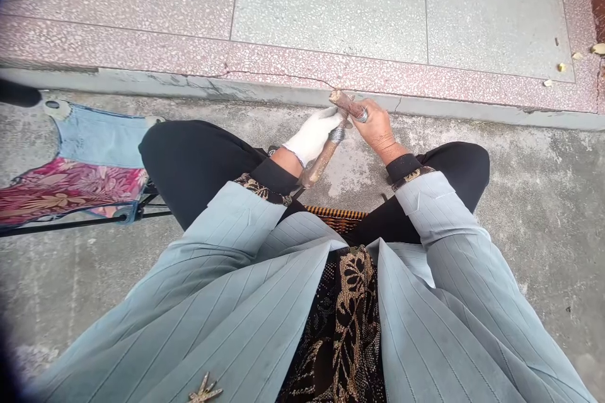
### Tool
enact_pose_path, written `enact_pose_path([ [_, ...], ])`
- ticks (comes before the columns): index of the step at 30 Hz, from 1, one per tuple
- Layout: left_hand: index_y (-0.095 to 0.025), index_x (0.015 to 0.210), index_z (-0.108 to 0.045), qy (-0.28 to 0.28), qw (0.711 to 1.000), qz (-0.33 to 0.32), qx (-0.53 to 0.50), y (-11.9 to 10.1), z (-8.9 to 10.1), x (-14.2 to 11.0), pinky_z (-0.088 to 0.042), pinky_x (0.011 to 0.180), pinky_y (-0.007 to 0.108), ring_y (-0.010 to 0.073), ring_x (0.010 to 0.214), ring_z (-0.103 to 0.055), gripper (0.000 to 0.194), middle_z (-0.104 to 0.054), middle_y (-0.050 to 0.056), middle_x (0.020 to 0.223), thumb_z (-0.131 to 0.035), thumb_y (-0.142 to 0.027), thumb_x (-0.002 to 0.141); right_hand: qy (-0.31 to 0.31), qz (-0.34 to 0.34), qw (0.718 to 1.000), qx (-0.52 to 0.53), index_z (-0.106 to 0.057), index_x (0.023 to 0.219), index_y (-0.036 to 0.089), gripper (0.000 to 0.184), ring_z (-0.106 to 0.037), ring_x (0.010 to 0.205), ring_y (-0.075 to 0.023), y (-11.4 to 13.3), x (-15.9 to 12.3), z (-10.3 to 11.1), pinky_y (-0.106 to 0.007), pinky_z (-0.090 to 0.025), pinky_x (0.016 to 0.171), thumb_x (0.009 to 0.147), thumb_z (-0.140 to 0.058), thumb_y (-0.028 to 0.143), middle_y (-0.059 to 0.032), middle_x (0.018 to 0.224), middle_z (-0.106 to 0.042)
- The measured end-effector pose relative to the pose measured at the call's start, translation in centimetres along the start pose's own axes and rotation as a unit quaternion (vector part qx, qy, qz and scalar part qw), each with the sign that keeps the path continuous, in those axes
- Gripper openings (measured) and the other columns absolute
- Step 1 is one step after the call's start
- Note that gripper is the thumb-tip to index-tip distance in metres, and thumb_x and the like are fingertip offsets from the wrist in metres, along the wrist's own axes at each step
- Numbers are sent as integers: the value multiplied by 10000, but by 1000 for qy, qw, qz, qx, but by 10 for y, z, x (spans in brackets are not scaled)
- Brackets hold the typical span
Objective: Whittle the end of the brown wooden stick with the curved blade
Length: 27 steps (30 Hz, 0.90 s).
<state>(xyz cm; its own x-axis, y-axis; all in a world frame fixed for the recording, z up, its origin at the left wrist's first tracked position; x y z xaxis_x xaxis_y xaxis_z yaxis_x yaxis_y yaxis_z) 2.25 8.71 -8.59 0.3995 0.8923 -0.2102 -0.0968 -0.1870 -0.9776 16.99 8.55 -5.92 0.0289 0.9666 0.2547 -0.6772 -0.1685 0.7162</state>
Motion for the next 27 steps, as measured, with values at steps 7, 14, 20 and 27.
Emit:
enact_pose_path([
  [7,-171,997,-699,4,995,-11,-101,7,-2,6,-512,843,322,182,850,-653,316,-740,46,903,-684,-471,899,9,-7,1000,-2,-507,737,234,192,-573,717,-197,-5,3,-6,-356,-500,785,819,-631,355,-29,728,-623],
  [14,-159,966,-684,-22,995,4,-99,5,2,9,-508,834,335,186,837,-653,263,-702,43,859,-655,-419,933,-20,-12,999,-22,-485,732,235,200,-528,700,-183,-11,7,0,-363,-502,798,789,-655,324,-12,702,-586],
  [20,-170,1026,-687,-44,993,-9,-112,10,3,13,-525,845,329,180,873,-679,233,-728,49,947,-598,-376,963,21,-65,997,40,-577,734,203,140,-576,716,-183,-4,1,-11,-339,-513,796,762,-684,289,-11,703,-633],
  [27,-178,1085,-707,-27,997,-8,-72,0,-2,6,-536,953,368,224,1005,-701,365,-768,72,998,-576,-500,974,26,-152,978,142,-650,758,186,103,-642,772,-191,-11,2,-13,-327,-539,806,724,-723,250,-11,727,-669],
])
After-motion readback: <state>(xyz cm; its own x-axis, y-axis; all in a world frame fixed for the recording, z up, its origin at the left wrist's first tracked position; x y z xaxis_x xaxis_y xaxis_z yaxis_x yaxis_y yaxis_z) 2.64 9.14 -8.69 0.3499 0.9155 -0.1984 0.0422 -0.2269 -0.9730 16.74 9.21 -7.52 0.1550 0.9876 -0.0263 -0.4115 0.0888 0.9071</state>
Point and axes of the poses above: each hand's wrist, its own x-axis towards the middle knuckle, its own z-axis out of the back of the hand, y = z × x, the point moved 7 cm from there along x, towards the middle knuckle
